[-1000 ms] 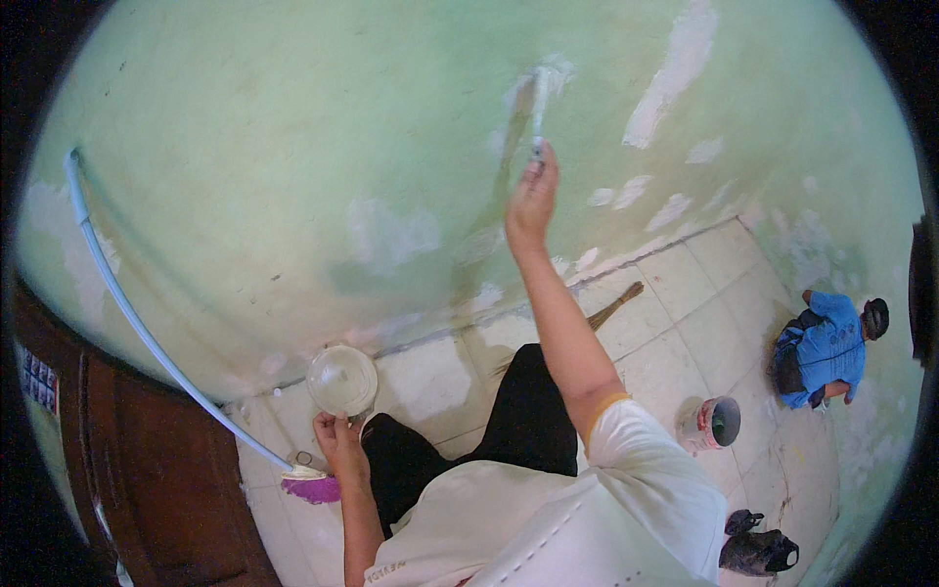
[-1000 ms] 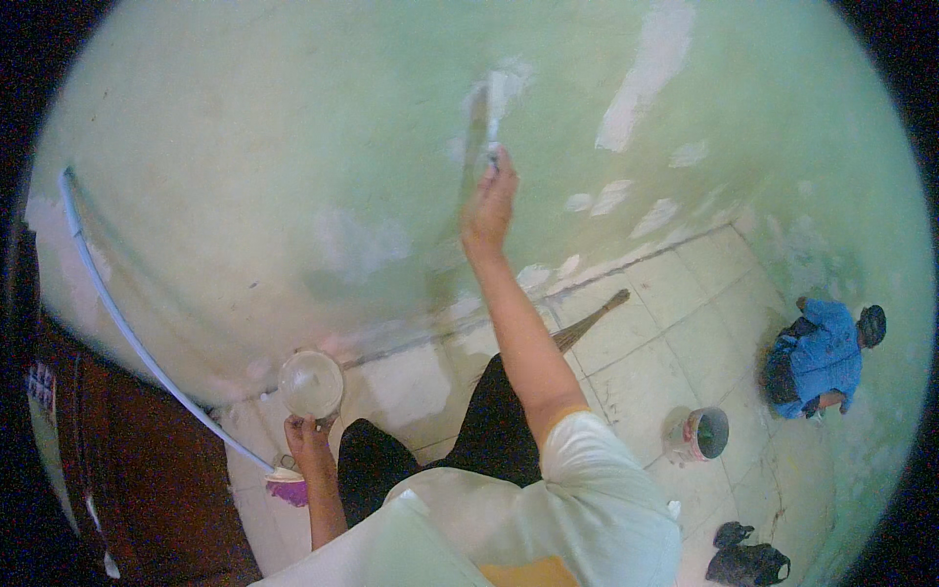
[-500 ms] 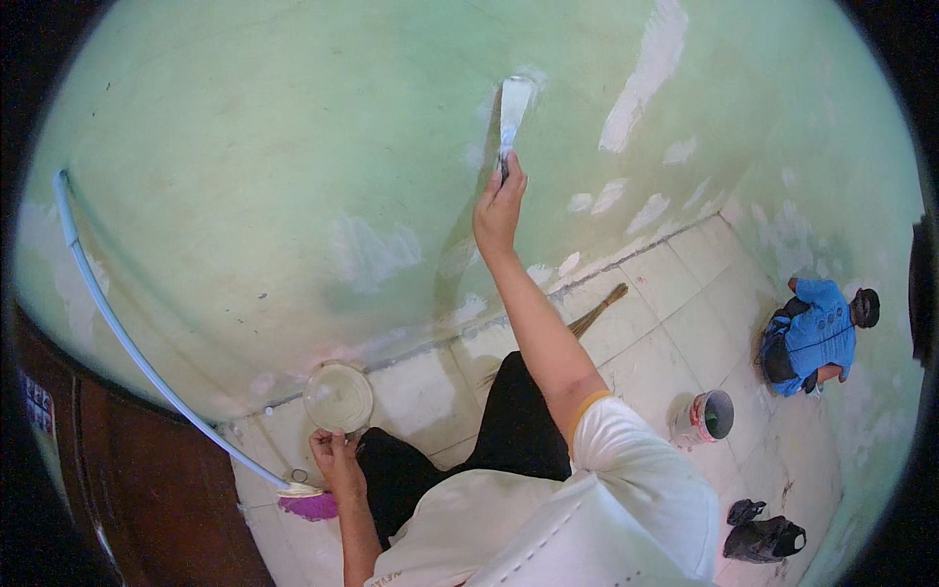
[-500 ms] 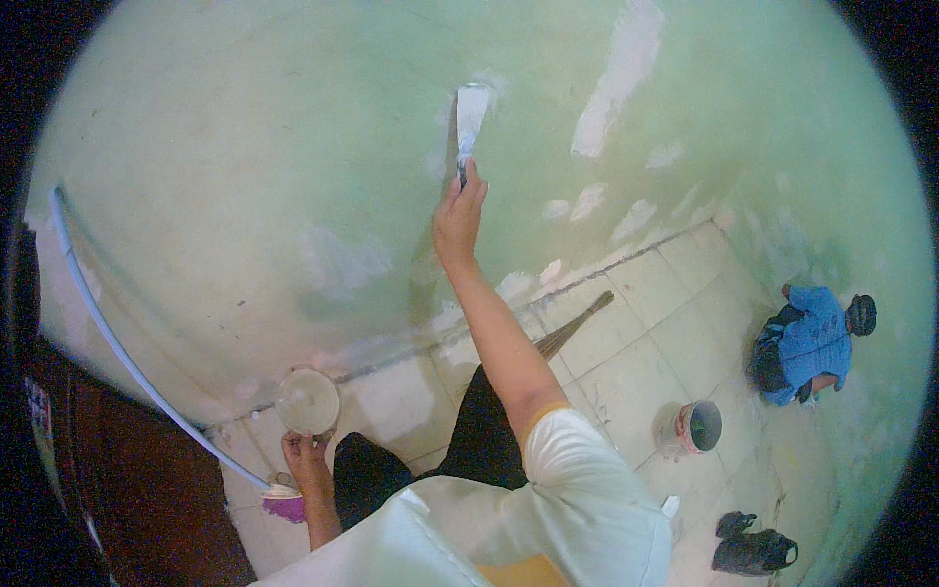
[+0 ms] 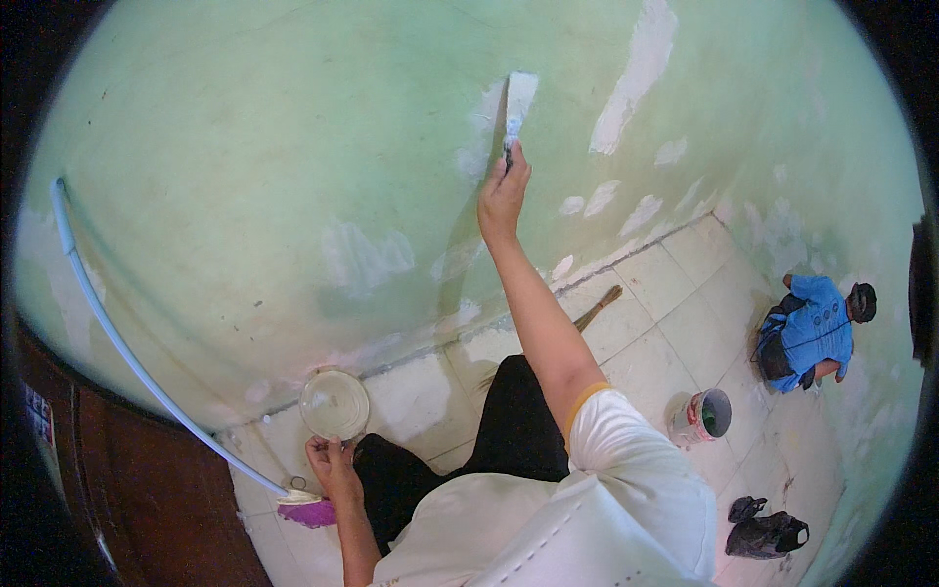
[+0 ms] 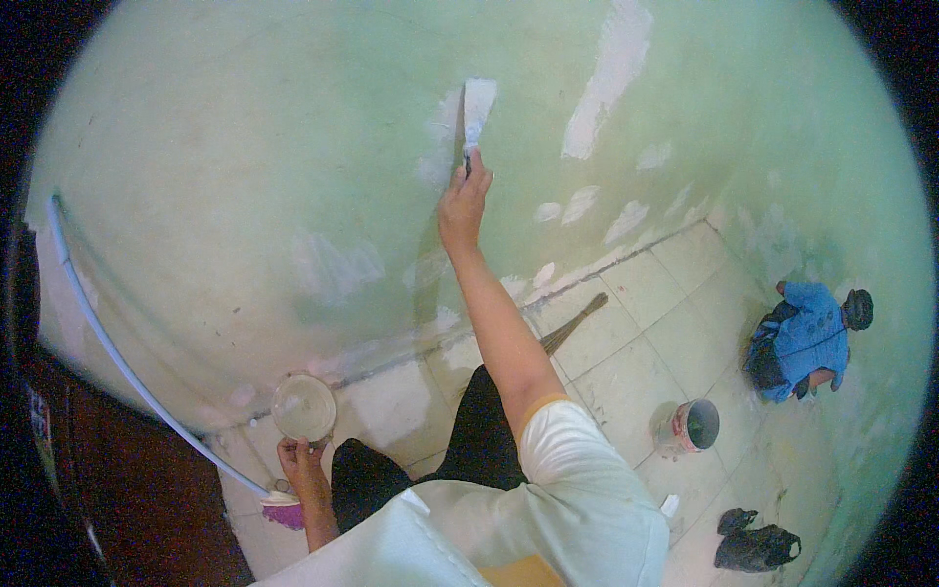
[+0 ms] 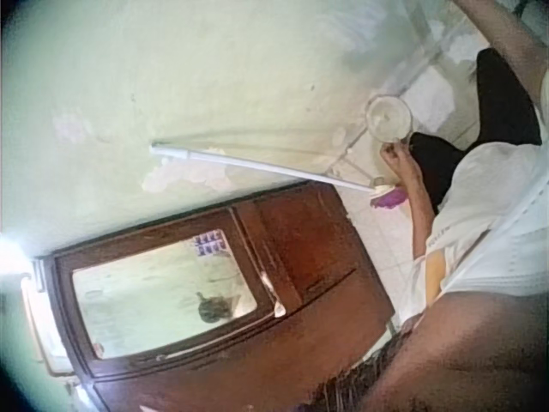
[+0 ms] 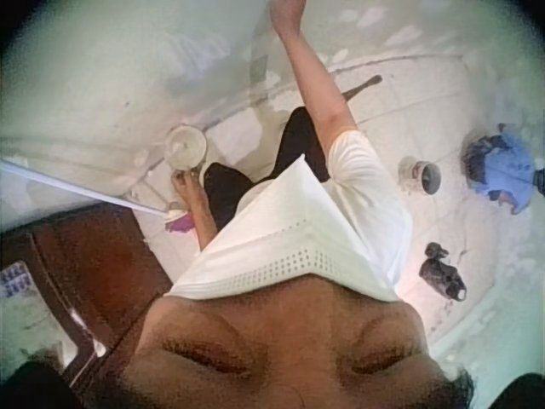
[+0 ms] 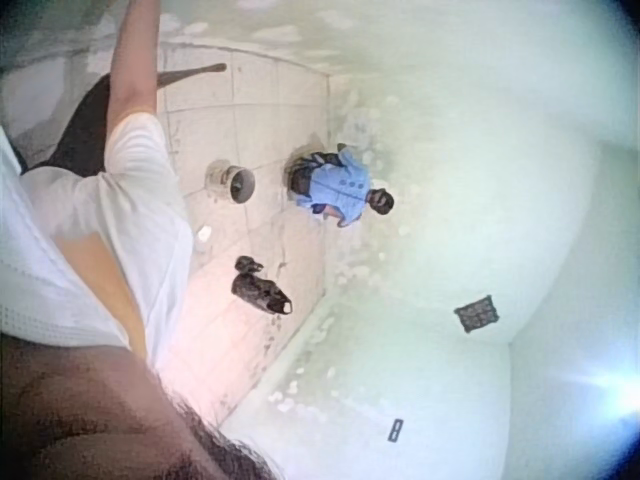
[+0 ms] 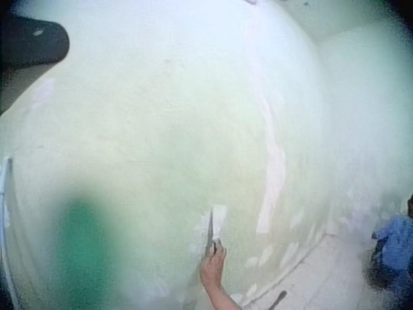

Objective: The person applies putty to a wall using a putty knife, taking the material from a small container.

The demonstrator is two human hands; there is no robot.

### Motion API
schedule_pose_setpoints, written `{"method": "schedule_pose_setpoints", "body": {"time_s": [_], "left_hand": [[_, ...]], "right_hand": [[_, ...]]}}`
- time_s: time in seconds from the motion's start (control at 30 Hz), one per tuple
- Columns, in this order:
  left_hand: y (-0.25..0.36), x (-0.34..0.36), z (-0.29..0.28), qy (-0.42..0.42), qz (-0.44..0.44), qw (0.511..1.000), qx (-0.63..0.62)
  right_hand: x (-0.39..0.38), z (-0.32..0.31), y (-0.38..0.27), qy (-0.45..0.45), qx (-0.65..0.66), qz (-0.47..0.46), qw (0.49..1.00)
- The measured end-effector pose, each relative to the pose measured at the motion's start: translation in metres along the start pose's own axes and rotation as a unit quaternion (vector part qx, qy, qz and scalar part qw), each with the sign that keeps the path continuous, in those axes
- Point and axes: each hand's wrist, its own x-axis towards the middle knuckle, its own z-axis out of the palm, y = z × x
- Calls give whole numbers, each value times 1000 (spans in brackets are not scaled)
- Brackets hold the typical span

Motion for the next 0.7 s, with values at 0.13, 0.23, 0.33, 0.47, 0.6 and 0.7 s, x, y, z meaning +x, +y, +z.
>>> {"method": "schedule_pose_setpoints", "body": {"time_s": [0.13, 0.23, 0.33, 0.47, 0.6, 0.7], "left_hand": [[-3, 1, 4, -6, 5, 1000, -19], [-2, 0, 9, -4, -6, 1000, -13], [1, -3, 11, -22, 0, 1000, -17], [4, -2, 12, -24, 7, 1000, 2], [0, -2, 17, -24, 3, 1000, -11], [-1, -3, 19, -27, -7, 1000, 2]], "right_hand": [[-19, 4, 1, -24, -25, 17, 999], [-65, -9, 4, -82, -17, 84, 993], [-61, -13, 1, 21, 3, -29, 999], [-13, -2, -12, 16, 31, -8, 999], [-38, 18, -29, -38, 1, -3, 999], [-97, 14, -35, -100, 44, 45, 993]]}}
